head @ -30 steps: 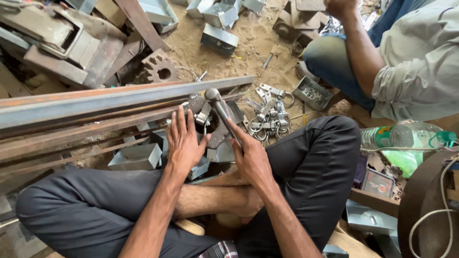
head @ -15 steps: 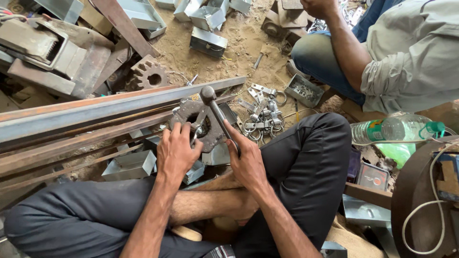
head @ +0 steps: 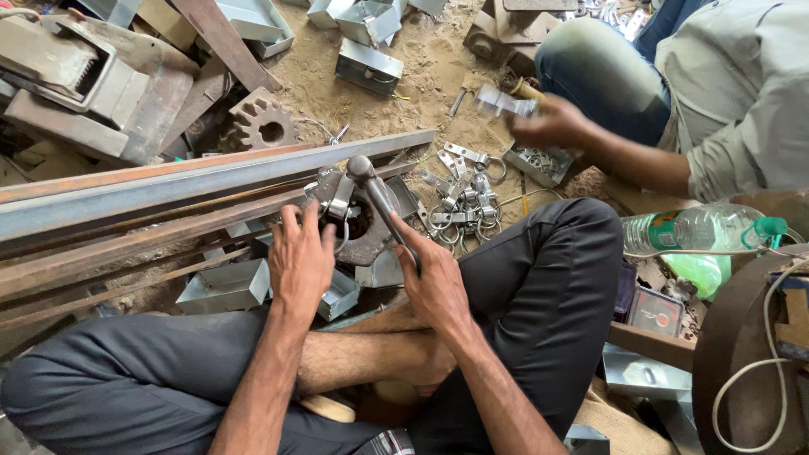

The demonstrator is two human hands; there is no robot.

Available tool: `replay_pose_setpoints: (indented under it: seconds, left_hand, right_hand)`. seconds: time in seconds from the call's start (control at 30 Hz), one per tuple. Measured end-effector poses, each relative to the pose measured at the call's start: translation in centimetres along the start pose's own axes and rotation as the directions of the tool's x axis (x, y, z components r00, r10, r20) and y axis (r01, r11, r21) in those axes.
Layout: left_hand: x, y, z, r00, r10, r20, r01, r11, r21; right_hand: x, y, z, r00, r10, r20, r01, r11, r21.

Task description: The person assembles small metal box-like components by hammering and using hand tools while seated on the floor.

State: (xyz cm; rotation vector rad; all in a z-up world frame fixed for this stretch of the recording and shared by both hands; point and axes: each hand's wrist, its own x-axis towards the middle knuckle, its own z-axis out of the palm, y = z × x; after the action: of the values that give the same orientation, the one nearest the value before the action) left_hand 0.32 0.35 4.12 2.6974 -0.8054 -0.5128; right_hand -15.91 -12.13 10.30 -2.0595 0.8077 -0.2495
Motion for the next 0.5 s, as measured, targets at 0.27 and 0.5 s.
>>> replay_pose_setpoints:
  seconds: [0.27, 0.5]
  left_hand:
    - [0.2, -1.8, 5.2, 0.992, 0.126, 0.027, -0.126, 0.992, 0.006]
    - [-0.1, -1.9, 6.0, 0.977, 0.212, -0.017, -0.209, 0.972, 0.104]
  right_hand:
    - [-0.1, 0.6, -0.1, 0.998, 0.054, 0.008, -0.054, 0.999, 0.001]
    - [-0.3, 1.0, 0.4, 0.970, -0.199, -0.139, 0.214, 0.971, 0.102]
